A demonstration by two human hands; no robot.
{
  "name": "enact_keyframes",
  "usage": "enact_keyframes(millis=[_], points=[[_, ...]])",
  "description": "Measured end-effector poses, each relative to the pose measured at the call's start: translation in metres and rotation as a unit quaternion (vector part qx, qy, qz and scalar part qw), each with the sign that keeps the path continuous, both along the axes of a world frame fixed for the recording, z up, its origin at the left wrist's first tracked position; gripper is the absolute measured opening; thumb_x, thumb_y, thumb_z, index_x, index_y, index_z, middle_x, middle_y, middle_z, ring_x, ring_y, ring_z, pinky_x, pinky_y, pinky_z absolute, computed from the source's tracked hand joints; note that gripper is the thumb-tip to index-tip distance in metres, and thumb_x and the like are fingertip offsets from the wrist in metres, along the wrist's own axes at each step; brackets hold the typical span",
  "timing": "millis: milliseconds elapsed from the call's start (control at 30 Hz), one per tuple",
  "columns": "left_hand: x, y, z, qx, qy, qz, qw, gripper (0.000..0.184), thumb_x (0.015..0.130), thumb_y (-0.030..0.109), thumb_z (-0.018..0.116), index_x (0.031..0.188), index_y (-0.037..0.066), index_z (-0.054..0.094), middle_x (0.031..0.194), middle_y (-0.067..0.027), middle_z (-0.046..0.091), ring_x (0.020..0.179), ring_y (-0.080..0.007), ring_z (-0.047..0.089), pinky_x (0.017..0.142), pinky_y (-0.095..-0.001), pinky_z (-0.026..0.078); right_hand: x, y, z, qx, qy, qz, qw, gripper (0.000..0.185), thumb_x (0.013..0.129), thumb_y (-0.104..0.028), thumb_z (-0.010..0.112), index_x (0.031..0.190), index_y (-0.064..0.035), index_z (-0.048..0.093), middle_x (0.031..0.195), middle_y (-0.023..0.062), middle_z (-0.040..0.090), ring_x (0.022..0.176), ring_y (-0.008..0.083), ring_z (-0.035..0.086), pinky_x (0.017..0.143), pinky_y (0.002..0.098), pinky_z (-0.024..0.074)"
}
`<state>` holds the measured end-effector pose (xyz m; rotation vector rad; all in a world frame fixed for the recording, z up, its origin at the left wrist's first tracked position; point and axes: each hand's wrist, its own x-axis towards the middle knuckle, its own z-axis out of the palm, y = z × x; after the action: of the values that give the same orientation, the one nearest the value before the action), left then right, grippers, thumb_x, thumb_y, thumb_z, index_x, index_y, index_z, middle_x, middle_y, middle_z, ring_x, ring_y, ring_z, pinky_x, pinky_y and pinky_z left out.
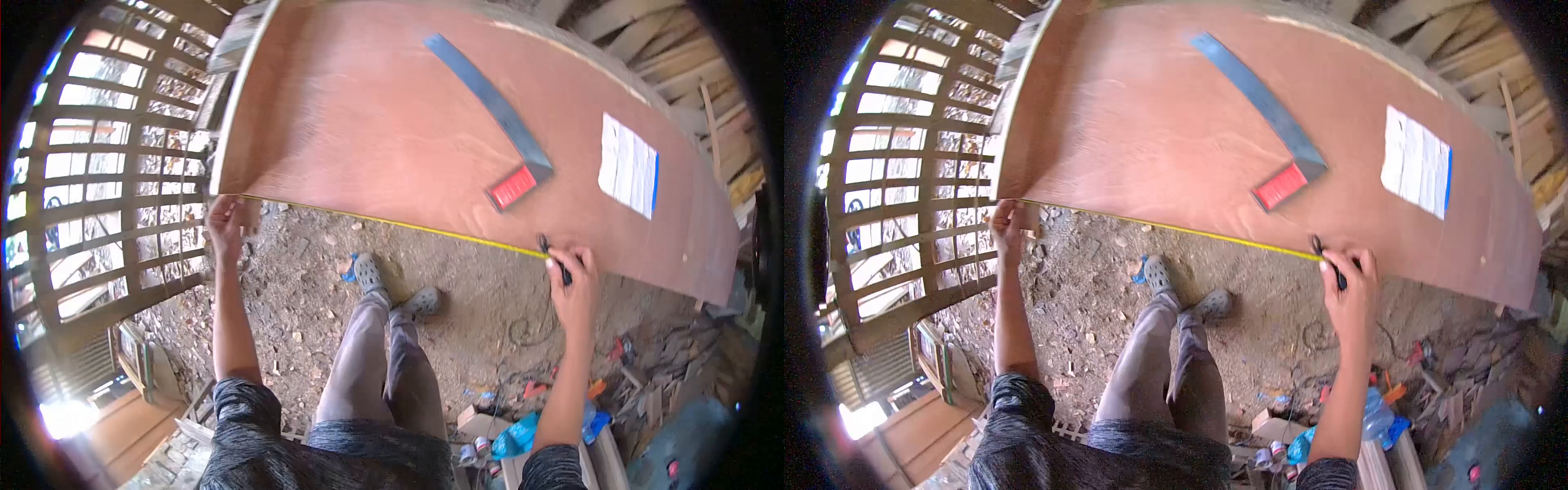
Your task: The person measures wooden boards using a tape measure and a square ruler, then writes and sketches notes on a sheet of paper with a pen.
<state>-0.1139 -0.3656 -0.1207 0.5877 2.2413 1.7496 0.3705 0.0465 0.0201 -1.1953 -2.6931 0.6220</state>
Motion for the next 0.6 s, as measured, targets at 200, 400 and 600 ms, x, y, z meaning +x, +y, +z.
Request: enact_keyframes(millis=[200, 400, 600], points=[[-0.005, -0.002, 0.014, 0.012, -0.062, -0.021, 0.998, 0.016, 0.096, 0.006, 0.069, 0.109, -0.003, 0.07, 0.1, -0.0052, 0.073, 0.094, -0.0089, 0.065, 0.086, -0.0245, 0.051, -0.052, -0.048, 0.027, 0.001, -0.057, 0.051, 0.997, 0.027, 0.088, -0.019, 0.075, 0.115, -0.0168, 0.075, 0.101, 0.0103, 0.061, 0.091, 0.0337, 0.064, 0.078, 0.0475, 0.0525], [-0.018, -0.016, 0.03, -0.108, -0.003, -0.029, 0.994, 0.072, 0.102, 0.059, 0.052, 0.121, -0.009, 0.068, 0.114, -0.014, 0.074, 0.11, -0.0218, 0.065, 0.101, -0.0386, 0.047, -0.095, -0.079, 0.027, 0.017, -0.135, 0.009, 0.991, 0.02, 0.089, -0.017, 0.072, 0.109, -0.0161, 0.076, 0.1, 0.0102, 0.061, 0.089, 0.034, 0.065, 0.075, 0.0478, 0.0536], [-0.05, -0.038, -0.013, -0.114, -0.067, -0.044, 0.99, 0.091, 0.103, 0.072, 0.028, 0.131, -0.006, 0.065, 0.127, -0.0161, 0.068, 0.119, -0.0241, 0.059, 0.105, -0.042, 0.042, -0.081, -0.087, 0.022, -0.112, -0.078, 0.02, 0.99, 0.017, 0.09, -0.021, 0.072, 0.105, -0.0139, 0.078, 0.098, 0.0107, 0.064, 0.09, 0.0323, 0.067, 0.077, 0.0453, 0.0543]])
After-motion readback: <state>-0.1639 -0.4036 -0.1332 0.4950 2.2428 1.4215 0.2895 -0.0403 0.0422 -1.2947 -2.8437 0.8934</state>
